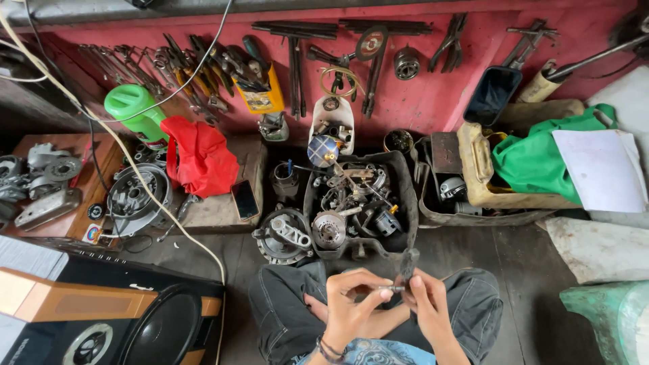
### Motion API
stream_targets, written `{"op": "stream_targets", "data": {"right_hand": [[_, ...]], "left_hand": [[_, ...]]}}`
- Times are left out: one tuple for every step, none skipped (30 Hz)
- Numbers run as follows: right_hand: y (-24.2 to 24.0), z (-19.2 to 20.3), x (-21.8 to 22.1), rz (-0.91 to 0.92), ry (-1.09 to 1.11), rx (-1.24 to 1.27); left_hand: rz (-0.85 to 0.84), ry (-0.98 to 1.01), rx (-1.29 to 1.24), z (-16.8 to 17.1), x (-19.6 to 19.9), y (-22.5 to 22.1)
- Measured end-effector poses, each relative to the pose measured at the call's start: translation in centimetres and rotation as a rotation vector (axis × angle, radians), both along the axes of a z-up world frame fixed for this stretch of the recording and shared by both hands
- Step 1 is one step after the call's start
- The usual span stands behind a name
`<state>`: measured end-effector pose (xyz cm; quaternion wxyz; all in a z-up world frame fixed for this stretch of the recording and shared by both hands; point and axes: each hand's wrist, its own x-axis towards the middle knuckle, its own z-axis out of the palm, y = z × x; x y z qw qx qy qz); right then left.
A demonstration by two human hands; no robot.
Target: The person sits on the floor and cleans a small metal pin using a file and a rag. They file the pin, wipe it, and repeat the process to remove residue from the surface.
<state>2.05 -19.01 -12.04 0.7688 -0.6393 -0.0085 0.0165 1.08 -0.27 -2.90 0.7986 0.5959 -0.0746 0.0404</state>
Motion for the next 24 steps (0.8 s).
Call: {"op": "stream_targets", "data": {"right_hand": [[-0.3,-0.7,-0.5,0.049,0.064,0.065],[-0.5,-1.5,-1.0,0.097,0.129,0.131],[-0.4,-0.7,-1.2,0.097,0.132,0.132],[-0.3,0.1,-1.4,0.148,0.103,0.176],[-0.2,0.9,-1.4,0.201,0.072,0.219],[-0.1,1.3,-1.4,0.201,0.072,0.219],[-0.1,1.8,-1.5,0.212,0.067,0.268],[-0.1,2.3,-1.6,0.224,0.061,0.317],[-0.3,1.9,-1.6,0.222,0.062,0.318],[-0.5,1.5,-1.6,0.281,0.09,0.426],[-0.7,1.1,-1.6,0.34,0.118,0.535],[-1.0,0.5,-1.7,0.338,0.119,0.536],[-1.2,0.0,-1.8,0.356,0.176,0.567],[-1.5,-0.5,-1.9,0.375,0.234,0.598],[-1.5,-0.5,-1.8,0.374,0.234,0.6],[-1.6,-0.6,-1.8,0.4,0.272,0.661],[-1.6,-0.6,-1.7,0.426,0.311,0.721],[-1.5,-0.5,-1.7,0.425,0.311,0.722],[-1.5,-0.3,-1.6,0.434,0.343,0.752],[-1.5,-0.2,-1.5,0.443,0.375,0.782],[-1.8,-0.5,-1.6,0.446,0.381,0.779],[-2.0,-0.9,-1.7,0.519,0.392,0.787],[-2.3,-1.3,-2.1,0.593,0.411,0.795],[-1.9,-0.3,-2.1,0.595,0.424,0.793]], "left_hand": [[0.062,-0.028,0.05,-0.1,0.2,-0.2],[0.124,-0.057,0.1,-0.1,0.5,-0.5],[0.123,-0.053,0.101,0.0,0.6,-0.6],[0.162,-0.098,0.123,0.2,0.7,-0.8],[0.202,-0.145,0.143,0.4,0.9,-0.9],[0.202,-0.144,0.143,0.5,0.9,-1.0],[0.206,-0.168,0.179,0.5,0.8,-1.1],[0.21,-0.192,0.215,0.6,0.7,-1.2],[0.208,-0.191,0.216,0.4,0.7,-1.3],[0.216,-0.216,0.225,0.3,0.7,-1.4],[0.224,-0.241,0.235,0.2,0.7,-1.5],[0.222,-0.24,0.236,0.2,0.6,-1.5],[0.229,-0.256,0.248,0.3,0.6,-1.6],[0.235,-0.272,0.26,0.4,0.5,-1.6],[0.235,-0.271,0.261,0.7,0.5,-1.6],[0.243,-0.283,0.262,1.0,0.4,-1.6],[0.252,-0.295,0.262,1.2,0.4,-1.7],[0.252,-0.294,0.262,1.2,0.5,-1.7],[0.257,-0.29,0.268,1.2,0.5,-1.8],[0.262,-0.286,0.273,1.2,0.5,-1.8],[0.267,-0.282,0.271,2.0,0.7,-1.6],[0.346,-0.275,0.289,2.8,1.0,-1.4],[0.427,-0.262,0.308,3.6,1.0,-1.1],[0.434,-0.25,0.307,3.6,1.5,-0.5]]}}
